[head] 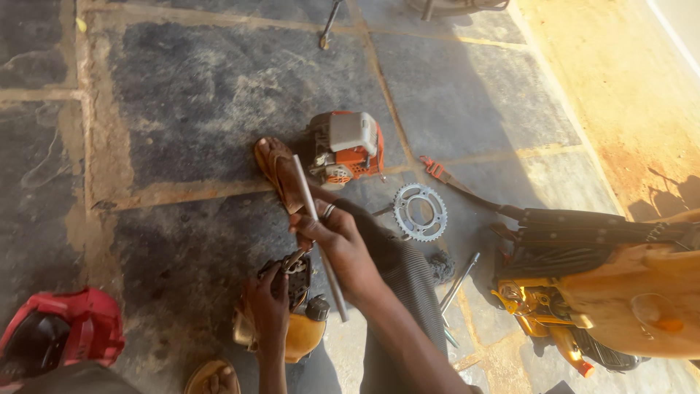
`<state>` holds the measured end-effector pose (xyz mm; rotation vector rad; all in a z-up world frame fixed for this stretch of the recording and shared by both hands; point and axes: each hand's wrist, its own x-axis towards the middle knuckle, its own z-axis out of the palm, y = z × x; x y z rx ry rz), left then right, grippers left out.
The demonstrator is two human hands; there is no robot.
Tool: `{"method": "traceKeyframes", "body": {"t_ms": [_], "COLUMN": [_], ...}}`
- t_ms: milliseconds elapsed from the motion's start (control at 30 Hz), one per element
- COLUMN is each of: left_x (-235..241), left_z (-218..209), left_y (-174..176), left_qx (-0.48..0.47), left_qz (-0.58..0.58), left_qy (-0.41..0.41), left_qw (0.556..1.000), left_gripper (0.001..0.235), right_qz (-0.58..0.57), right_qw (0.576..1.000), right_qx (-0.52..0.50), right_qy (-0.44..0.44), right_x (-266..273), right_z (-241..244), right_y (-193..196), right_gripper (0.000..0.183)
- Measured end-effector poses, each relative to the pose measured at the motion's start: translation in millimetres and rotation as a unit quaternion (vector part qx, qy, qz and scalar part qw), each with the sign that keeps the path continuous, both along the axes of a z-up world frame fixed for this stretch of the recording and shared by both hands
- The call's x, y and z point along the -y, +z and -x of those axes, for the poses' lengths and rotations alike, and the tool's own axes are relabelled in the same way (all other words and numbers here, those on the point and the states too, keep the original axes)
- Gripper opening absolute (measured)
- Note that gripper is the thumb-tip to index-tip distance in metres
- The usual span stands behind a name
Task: The person sits on the floor and uses a T-handle wrench to loosen and remove bolts from a small engine. They remove the top cover and then use a screwdriver to adjust internal components.
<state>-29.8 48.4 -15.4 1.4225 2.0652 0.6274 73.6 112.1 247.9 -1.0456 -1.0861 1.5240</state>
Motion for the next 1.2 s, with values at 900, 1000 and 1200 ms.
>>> {"method": "traceKeyframes", "body": {"t_ms": [900,1000,1200], "left_x": [-17,-18,-20], "left_z": [0,-2,-6], "left_y": [48,48,41], "left_qx": [0.142,0.122,0.108], "left_qz": [-0.140,-0.133,-0.139], "left_qy": [0.007,0.016,0.023], "left_qw": [0.980,0.983,0.984], "left_gripper": [0.019,0.017,0.013], "right_qz": [0.036,0.038,0.017], "right_qw": [0.993,0.991,0.990], "right_qx": [0.059,0.057,0.047], "right_qy": [-0.094,-0.111,-0.133], "right_x": [-1,-1,-2], "right_z": [5,7,13], "right_y": [40,39,38], "right_gripper": [0.018,0.017,0.016]}}
